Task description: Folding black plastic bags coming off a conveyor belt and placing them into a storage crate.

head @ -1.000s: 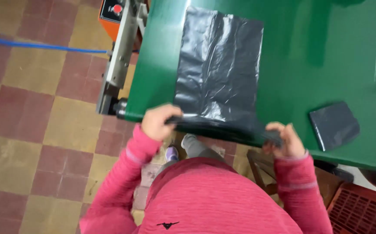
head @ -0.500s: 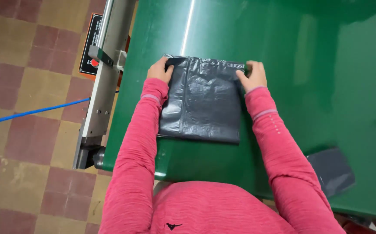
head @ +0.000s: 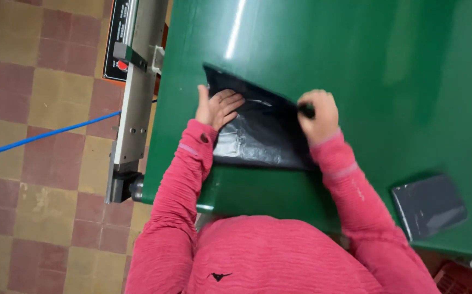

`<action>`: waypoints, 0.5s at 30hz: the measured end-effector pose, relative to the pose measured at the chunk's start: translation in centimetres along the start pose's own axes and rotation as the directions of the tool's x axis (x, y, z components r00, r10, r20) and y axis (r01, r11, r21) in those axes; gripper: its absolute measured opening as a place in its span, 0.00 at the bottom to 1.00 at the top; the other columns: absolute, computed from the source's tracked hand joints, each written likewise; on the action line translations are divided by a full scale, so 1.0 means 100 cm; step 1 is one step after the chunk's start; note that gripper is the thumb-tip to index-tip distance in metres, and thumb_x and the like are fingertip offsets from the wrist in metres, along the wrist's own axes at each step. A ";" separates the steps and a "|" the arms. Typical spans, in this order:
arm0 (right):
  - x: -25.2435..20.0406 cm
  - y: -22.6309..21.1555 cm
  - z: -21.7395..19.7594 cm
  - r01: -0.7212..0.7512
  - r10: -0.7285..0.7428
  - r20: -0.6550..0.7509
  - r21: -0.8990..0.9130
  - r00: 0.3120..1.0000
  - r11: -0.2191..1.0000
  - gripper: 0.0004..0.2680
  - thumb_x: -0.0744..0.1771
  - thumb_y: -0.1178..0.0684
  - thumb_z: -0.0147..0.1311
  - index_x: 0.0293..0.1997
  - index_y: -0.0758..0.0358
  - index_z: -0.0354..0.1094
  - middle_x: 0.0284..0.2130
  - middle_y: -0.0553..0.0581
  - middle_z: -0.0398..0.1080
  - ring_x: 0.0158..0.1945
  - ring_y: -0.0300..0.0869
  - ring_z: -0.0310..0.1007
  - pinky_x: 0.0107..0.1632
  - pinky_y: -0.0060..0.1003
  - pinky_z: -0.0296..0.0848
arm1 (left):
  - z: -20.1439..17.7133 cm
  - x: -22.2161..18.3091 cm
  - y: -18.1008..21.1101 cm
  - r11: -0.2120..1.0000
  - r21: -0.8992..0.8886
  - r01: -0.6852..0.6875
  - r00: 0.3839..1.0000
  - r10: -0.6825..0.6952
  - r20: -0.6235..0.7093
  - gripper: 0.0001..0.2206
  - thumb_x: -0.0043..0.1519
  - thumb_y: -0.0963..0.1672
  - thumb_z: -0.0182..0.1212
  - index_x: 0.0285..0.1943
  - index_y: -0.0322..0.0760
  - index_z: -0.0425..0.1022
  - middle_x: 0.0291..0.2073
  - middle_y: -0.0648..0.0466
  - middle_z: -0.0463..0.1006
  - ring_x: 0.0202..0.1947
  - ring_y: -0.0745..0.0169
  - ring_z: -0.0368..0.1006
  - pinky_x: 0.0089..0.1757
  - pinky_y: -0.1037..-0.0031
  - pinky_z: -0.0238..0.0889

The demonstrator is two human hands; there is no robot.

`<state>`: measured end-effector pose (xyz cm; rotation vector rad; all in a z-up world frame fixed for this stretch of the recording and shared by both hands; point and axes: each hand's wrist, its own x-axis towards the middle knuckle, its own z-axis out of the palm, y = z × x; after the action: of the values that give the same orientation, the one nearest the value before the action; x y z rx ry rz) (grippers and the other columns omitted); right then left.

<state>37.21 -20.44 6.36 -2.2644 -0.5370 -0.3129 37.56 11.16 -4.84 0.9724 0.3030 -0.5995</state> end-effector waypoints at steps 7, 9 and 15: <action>-0.120 -0.057 0.016 0.016 -0.025 -0.062 -0.143 0.998 0.990 0.12 0.56 0.67 0.59 0.38 0.59 0.73 0.39 0.54 0.74 0.49 0.51 0.73 0.53 0.46 0.69 | -0.058 -0.049 -0.046 0.976 -0.120 -0.181 0.982 0.172 -0.079 0.43 0.64 0.66 0.38 0.75 0.31 0.59 0.68 0.43 0.67 0.67 0.46 0.63 0.65 0.57 0.52; -0.135 -0.061 0.021 -0.023 0.012 -0.077 -0.148 0.997 0.989 0.12 0.57 0.67 0.59 0.39 0.59 0.73 0.40 0.54 0.75 0.53 0.51 0.74 0.56 0.45 0.71 | -0.044 -0.087 -0.042 0.952 0.064 -0.300 0.950 0.304 -0.067 0.42 0.67 0.65 0.44 0.75 0.28 0.60 0.68 0.40 0.67 0.68 0.44 0.62 0.66 0.60 0.53; -0.151 -0.083 0.020 0.041 -0.052 -0.024 -0.329 0.998 0.943 0.10 0.58 0.66 0.60 0.40 0.62 0.74 0.43 0.56 0.75 0.57 0.52 0.73 0.61 0.49 0.70 | 0.015 -0.185 0.006 -0.181 0.887 -0.425 0.642 0.630 0.436 0.36 0.54 0.53 0.72 0.66 0.32 0.64 0.64 0.43 0.66 0.67 0.43 0.59 0.62 0.53 0.54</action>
<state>20.13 -18.09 4.52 -2.5655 -0.5551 -0.4933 23.06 16.36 5.55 2.3712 -0.5637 0.2856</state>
